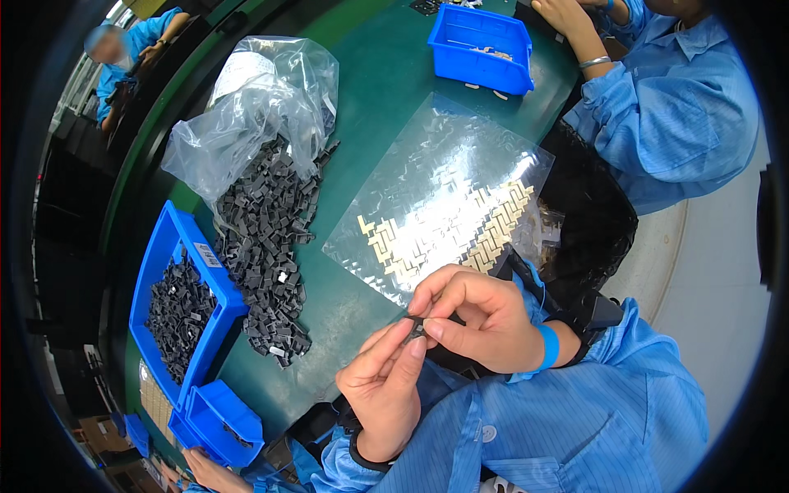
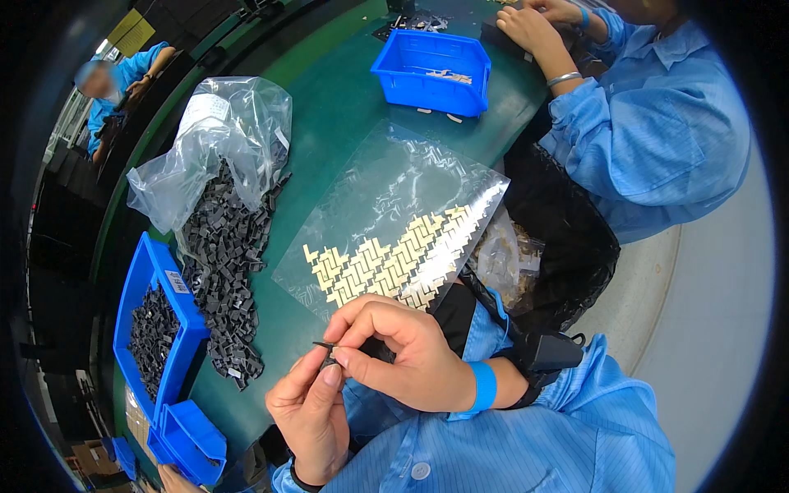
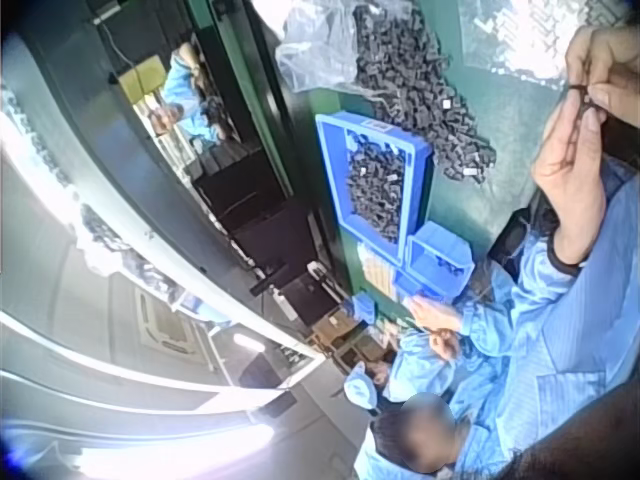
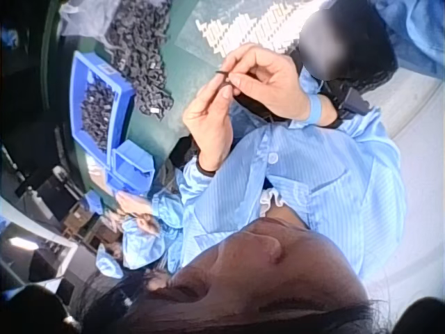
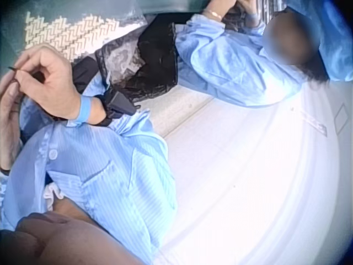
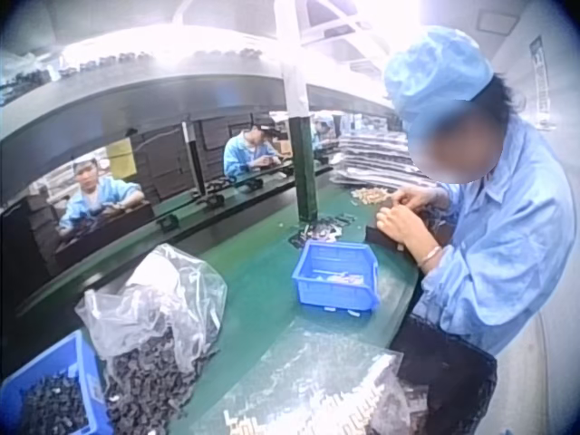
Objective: Assembling small plastic and metal components at a factory workstation.
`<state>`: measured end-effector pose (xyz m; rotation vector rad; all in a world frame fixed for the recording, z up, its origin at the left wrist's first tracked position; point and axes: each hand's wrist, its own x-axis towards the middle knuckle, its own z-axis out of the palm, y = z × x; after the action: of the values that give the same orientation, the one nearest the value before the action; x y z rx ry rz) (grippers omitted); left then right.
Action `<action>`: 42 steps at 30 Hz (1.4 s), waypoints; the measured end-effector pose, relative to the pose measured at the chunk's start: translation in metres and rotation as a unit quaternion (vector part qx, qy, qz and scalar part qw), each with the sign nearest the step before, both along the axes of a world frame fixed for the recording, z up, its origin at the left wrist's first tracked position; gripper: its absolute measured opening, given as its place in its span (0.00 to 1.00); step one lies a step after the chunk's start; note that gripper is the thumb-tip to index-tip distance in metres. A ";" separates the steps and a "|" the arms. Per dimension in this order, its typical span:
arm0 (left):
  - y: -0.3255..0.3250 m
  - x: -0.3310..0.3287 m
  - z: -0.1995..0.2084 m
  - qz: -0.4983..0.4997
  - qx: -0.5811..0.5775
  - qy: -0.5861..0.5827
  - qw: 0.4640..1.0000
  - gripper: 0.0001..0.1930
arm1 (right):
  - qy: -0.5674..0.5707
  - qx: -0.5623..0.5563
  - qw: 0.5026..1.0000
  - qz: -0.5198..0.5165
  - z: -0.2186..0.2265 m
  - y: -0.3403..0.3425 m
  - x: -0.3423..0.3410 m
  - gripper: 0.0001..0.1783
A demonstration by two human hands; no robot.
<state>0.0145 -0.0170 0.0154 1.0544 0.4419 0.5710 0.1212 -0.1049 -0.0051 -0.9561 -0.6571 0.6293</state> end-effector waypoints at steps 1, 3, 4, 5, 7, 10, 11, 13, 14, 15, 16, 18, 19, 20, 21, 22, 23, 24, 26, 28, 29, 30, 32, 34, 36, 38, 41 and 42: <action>0.000 0.000 0.000 0.000 0.000 -0.003 1.000 0.14 | -0.002 -0.004 1.000 -0.002 0.000 0.000 0.000 0.04; 0.000 0.001 0.001 -0.002 0.000 -0.003 1.000 0.14 | -0.004 -0.008 1.000 -0.004 0.002 0.000 -0.001 0.04; 0.000 0.001 0.001 -0.003 -0.001 -0.003 1.000 0.14 | -0.002 -0.017 1.000 -0.020 0.003 0.001 -0.002 0.04; 0.000 0.001 0.002 -0.004 0.000 -0.003 1.000 0.14 | 0.000 -0.026 0.999 -0.037 0.003 0.001 -0.002 0.04; -0.001 0.002 0.004 -0.004 0.002 0.011 1.000 0.13 | -0.037 -0.030 0.998 -0.032 0.002 -0.001 0.001 0.04; -0.002 0.002 0.004 -0.001 0.003 0.013 1.000 0.13 | -0.074 -0.036 0.996 -0.029 0.002 -0.002 0.001 0.05; -0.002 0.002 0.004 -0.001 0.003 0.012 1.000 0.13 | -0.074 -0.038 0.996 -0.031 0.003 -0.002 0.001 0.05; -0.002 0.002 0.003 0.002 0.005 0.013 1.000 0.13 | -0.092 -0.039 0.994 -0.040 0.002 -0.002 0.002 0.05; -0.002 0.002 0.003 0.002 0.006 0.013 1.000 0.13 | -0.109 -0.041 0.992 -0.047 0.002 -0.002 0.002 0.05; -0.002 0.002 0.003 0.003 0.007 0.017 1.000 0.13 | -0.110 -0.040 0.992 -0.047 0.002 -0.002 0.002 0.05; -0.003 0.001 0.003 0.004 0.008 0.021 1.000 0.13 | -0.125 -0.042 0.990 -0.055 0.002 -0.002 0.003 0.06; -0.004 0.001 0.003 0.006 0.001 0.023 1.000 0.13 | -0.140 -0.043 0.987 -0.063 0.003 -0.002 0.002 0.06; -0.004 0.001 0.003 0.007 -0.008 0.025 1.000 0.13 | -0.138 -0.045 0.987 -0.066 0.004 -0.002 0.002 0.06; -0.004 0.001 0.004 0.006 -0.007 0.024 1.000 0.13 | -0.137 -0.047 0.987 -0.068 0.004 -0.002 0.001 0.07; -0.005 0.001 0.004 0.009 -0.014 0.024 1.000 0.13 | -0.137 -0.046 0.987 -0.069 0.004 -0.003 0.001 0.07; -0.005 0.001 0.003 0.012 -0.020 0.024 0.999 0.13 | -0.136 -0.046 0.987 -0.071 0.004 -0.003 0.001 0.07; -0.005 0.000 0.003 0.012 -0.020 0.024 0.999 0.13 | -0.136 -0.046 0.987 -0.073 0.004 -0.003 0.000 0.07; -0.004 -0.001 0.001 0.009 -0.022 0.020 1.000 0.12 | -0.136 -0.045 0.987 -0.073 0.004 -0.003 0.000 0.07; -0.003 -0.002 -0.001 0.006 -0.024 0.015 1.000 0.12 | -0.131 -0.044 0.988 -0.073 0.004 -0.003 -0.001 0.07; -0.003 -0.002 -0.002 0.020 -0.037 0.034 0.999 0.11 | -0.136 -0.040 0.987 -0.074 0.003 -0.002 -0.002 0.07; -0.003 -0.002 -0.001 0.020 -0.037 0.033 0.999 0.11 | -0.140 -0.036 0.987 -0.075 0.002 -0.002 -0.003 0.07; -0.004 -0.002 0.000 0.018 -0.051 0.027 0.998 0.11 | -0.140 -0.036 0.987 -0.075 0.002 -0.002 -0.003 0.07; -0.003 -0.002 0.000 0.017 -0.065 0.019 0.998 0.10 | -0.147 -0.036 0.986 -0.074 0.001 -0.001 -0.004 0.07; -0.003 -0.001 -0.001 0.019 -0.075 0.005 0.997 0.10 | -0.145 -0.034 0.986 -0.074 0.000 -0.001 -0.005 0.07; -0.004 -0.001 0.000 0.025 -0.078 0.006 0.997 0.09 | -0.142 -0.034 0.987 -0.073 0.000 -0.001 -0.005 0.07; -0.004 0.000 0.000 0.030 -0.079 0.006 0.996 0.09 | -0.143 -0.036 0.987 -0.070 0.000 -0.001 -0.004 0.07; -0.004 -0.001 -0.001 0.033 -0.061 -0.003 0.998 0.09 | -0.173 -0.042 0.981 -0.071 0.000 0.000 0.002 0.08; -0.004 -0.002 -0.001 0.037 -0.038 -0.011 0.999 0.09 | -0.173 -0.041 0.981 -0.071 0.003 0.001 0.006 0.08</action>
<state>0.0123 -0.0209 0.0141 0.9619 0.4809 0.6273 0.1267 -0.1043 -0.0019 -1.1929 -0.8664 0.3673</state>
